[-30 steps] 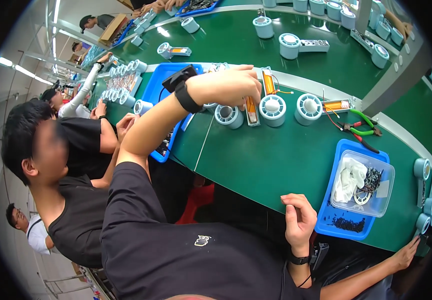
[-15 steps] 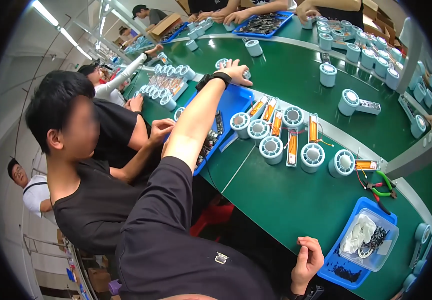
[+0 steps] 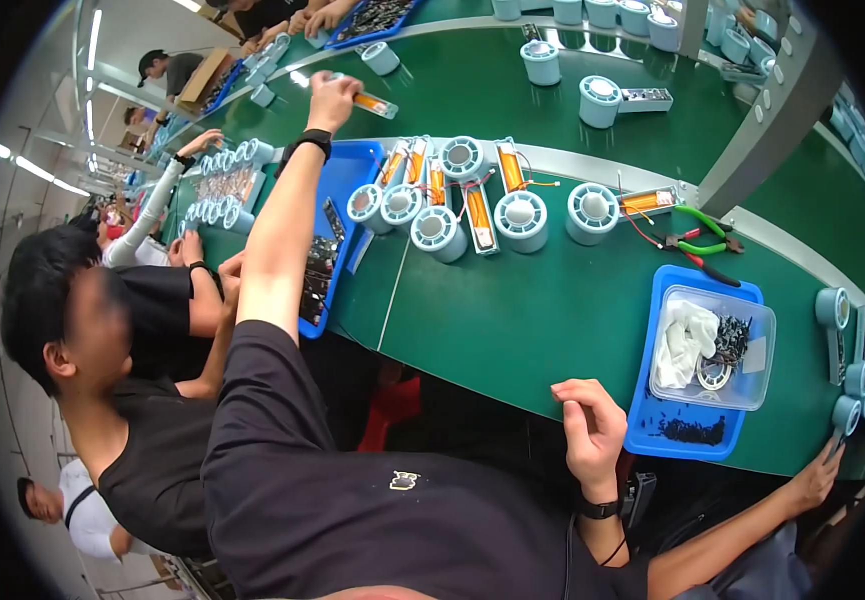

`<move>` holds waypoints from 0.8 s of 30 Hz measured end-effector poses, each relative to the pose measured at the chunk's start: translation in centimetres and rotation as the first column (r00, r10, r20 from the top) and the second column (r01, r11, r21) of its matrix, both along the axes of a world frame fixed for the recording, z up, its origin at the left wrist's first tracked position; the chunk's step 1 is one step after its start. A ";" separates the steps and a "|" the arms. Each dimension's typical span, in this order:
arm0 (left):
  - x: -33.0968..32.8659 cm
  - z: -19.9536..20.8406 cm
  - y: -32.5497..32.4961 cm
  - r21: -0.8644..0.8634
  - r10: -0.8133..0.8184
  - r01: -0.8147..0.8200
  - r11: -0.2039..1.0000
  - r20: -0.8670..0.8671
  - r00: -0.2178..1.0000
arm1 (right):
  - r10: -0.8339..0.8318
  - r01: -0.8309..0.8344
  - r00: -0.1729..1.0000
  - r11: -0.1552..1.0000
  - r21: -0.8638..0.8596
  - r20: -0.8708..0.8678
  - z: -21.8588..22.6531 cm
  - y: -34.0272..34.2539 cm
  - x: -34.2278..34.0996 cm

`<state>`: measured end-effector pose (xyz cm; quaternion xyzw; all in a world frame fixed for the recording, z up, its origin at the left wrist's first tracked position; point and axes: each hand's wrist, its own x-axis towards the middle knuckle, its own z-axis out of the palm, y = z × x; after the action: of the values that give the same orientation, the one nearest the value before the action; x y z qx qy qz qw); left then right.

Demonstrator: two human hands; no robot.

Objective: The person picks up a circuit board and a fan housing, connects the battery wires to the board, and presses the board into the housing. They then set the assembly down and pick up another circuit board to repeat the process.

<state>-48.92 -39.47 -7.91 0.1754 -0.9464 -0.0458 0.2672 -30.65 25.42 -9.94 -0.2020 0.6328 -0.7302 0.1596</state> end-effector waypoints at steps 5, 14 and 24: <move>-2.3 8.5 15.7 -0.101 -0.562 0.555 0.826 -0.062 0.825 | 0.012 -0.012 1.000 1.000 -0.023 -0.028 -0.1 0.0 -0.3; -4.7 6.0 30.6 0.111 -0.701 0.736 0.667 0.427 0.571 | 0.018 -0.019 0.999 0.999 -0.036 -0.037 0.1 -0.1 -0.3; -1.3 10.0 35.7 0.184 -0.672 0.757 0.627 0.620 0.405 | 0.045 -0.048 0.998 0.996 -0.077 -0.038 -0.4 0.2 -0.5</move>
<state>-50.21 -3.74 2.06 -0.2593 -0.9594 -0.0336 -0.1059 -31.13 25.67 -10.36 -0.2359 0.6019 -0.7467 0.1569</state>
